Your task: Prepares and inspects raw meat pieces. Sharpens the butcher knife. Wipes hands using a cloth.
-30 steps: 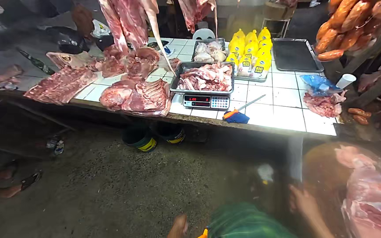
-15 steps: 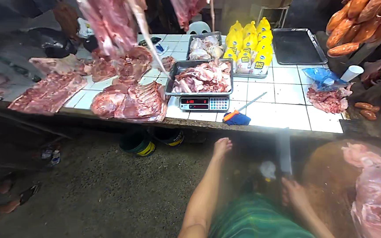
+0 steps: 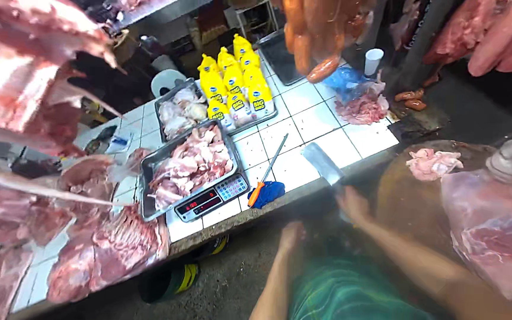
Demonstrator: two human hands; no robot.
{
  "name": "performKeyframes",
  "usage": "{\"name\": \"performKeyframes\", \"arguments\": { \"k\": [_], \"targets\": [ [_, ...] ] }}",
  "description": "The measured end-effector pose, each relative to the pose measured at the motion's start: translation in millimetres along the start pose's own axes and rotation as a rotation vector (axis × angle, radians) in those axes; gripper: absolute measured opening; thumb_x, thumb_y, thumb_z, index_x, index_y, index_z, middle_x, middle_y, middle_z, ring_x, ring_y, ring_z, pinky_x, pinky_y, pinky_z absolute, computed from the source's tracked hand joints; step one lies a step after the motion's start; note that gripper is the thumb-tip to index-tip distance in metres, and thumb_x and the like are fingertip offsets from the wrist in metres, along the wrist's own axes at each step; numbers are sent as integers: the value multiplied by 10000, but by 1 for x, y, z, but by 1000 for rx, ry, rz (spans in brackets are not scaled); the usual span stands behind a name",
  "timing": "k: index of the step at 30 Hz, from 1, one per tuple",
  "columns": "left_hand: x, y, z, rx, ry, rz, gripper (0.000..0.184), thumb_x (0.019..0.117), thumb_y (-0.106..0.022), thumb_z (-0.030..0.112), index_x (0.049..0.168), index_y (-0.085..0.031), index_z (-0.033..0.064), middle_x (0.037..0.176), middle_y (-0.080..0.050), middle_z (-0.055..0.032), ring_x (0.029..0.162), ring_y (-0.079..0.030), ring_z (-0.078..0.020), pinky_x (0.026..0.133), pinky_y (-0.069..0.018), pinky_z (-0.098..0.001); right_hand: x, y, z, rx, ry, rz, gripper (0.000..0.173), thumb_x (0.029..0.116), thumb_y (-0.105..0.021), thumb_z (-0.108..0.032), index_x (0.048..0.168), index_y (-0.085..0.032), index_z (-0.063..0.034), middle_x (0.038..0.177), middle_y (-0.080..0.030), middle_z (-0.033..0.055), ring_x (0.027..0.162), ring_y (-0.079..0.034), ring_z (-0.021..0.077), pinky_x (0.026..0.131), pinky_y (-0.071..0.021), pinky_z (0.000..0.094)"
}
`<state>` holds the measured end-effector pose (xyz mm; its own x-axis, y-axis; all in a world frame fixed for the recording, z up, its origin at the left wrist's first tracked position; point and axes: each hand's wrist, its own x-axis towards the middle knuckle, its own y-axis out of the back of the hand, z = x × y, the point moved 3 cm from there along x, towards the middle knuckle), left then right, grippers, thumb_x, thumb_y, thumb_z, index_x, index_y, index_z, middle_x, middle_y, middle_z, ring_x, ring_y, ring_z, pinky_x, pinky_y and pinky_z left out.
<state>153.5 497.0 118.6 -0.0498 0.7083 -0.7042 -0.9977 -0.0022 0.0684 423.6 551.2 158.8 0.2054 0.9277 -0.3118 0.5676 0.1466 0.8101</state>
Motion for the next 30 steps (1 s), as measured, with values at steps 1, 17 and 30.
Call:
{"name": "performKeyframes", "arguments": {
  "k": [1, 17, 30],
  "targets": [
    [-3, -6, -6, 24, 22, -28, 340, 1090, -497, 221, 1306, -585, -27, 1067, -714, -163, 850, -715, -213, 761, -602, -361, 9, -1, -8, -5, -5, 6, 571, 1032, -515, -477, 1435, -520, -73, 1338, -635, 185, 1144, -672, 361, 973, -532, 568],
    [-13, -2, -51, 325, 99, -291, 369, 1092, -496, 249, 1319, -573, -32, 1099, -710, -182, 885, -717, -233, 774, -604, -384, -117, -2, 20, 250, 56, 194, 496, 1040, -509, -503, 1284, -662, -99, 1369, -587, 158, 1288, -559, 316, 1117, -438, 522],
    [-76, -311, 36, 546, -155, -743, 433, 1083, -517, 336, 1265, -618, -43, 1117, -720, -173, 974, -721, -247, 866, -601, -419, -314, 88, 354, 991, -910, 957, 598, 1059, -467, -511, 1314, -618, 8, 1185, -679, 206, 1057, -683, 311, 958, -558, 518]
  ]
}}
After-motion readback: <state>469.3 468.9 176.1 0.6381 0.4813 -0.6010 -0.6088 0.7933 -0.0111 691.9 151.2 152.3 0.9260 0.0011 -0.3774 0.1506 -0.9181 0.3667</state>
